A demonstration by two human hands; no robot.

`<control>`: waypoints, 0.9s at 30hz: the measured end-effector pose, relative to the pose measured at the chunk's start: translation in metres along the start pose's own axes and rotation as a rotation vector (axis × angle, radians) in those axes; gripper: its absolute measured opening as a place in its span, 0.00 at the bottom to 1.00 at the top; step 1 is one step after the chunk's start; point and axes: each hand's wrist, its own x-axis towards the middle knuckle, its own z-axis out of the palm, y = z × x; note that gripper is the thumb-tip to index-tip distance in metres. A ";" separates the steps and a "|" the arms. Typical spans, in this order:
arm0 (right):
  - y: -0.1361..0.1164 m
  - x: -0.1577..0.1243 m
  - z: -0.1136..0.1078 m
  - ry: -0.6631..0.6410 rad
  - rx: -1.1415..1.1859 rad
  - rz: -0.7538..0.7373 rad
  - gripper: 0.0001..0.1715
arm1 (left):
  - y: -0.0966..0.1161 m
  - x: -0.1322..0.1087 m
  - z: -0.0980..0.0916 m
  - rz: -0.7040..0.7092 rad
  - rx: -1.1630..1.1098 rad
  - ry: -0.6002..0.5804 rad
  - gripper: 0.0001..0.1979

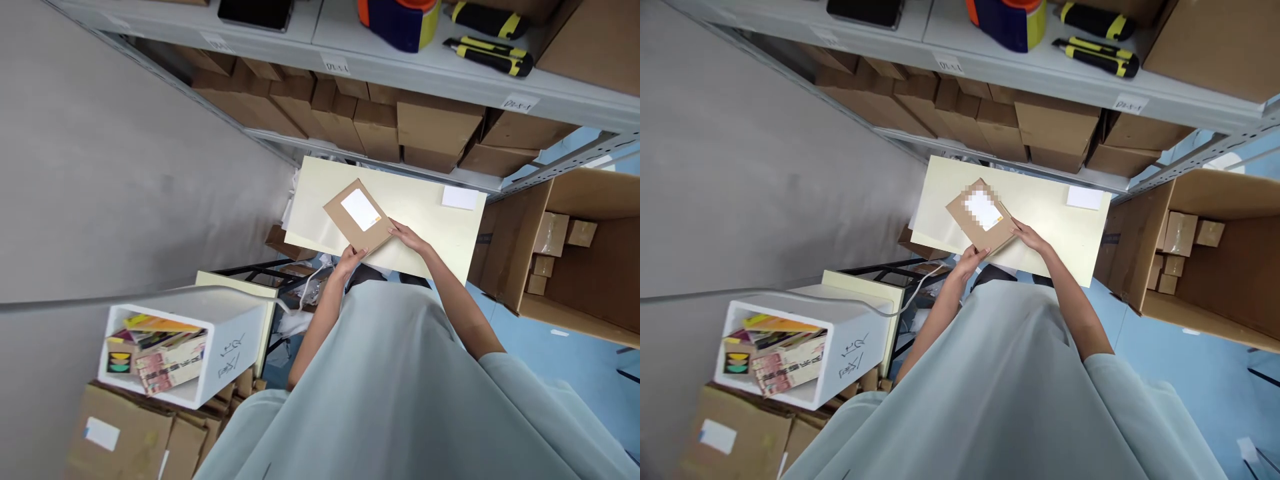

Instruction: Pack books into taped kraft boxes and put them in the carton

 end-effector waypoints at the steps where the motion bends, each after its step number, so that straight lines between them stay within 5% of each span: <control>1: -0.003 0.000 -0.001 -0.016 0.004 0.004 0.47 | 0.003 0.000 -0.003 -0.013 0.008 -0.013 0.34; 5: -0.004 -0.001 0.006 0.033 -0.015 0.029 0.48 | 0.012 -0.001 -0.012 -0.056 -0.003 -0.048 0.34; 12: 0.009 -0.019 0.043 0.373 -0.089 0.075 0.45 | 0.030 0.006 -0.030 -0.174 -0.056 -0.241 0.40; 20: -0.017 -0.029 0.037 0.268 0.008 0.072 0.38 | 0.064 0.030 -0.064 -0.328 0.305 -0.675 0.27; 24: -0.021 -0.032 0.056 0.577 0.073 0.275 0.38 | 0.096 0.056 -0.073 -0.248 0.385 -0.693 0.22; 27: -0.017 -0.037 0.081 0.786 0.159 0.414 0.45 | 0.136 0.098 -0.071 -0.014 0.378 -0.529 0.18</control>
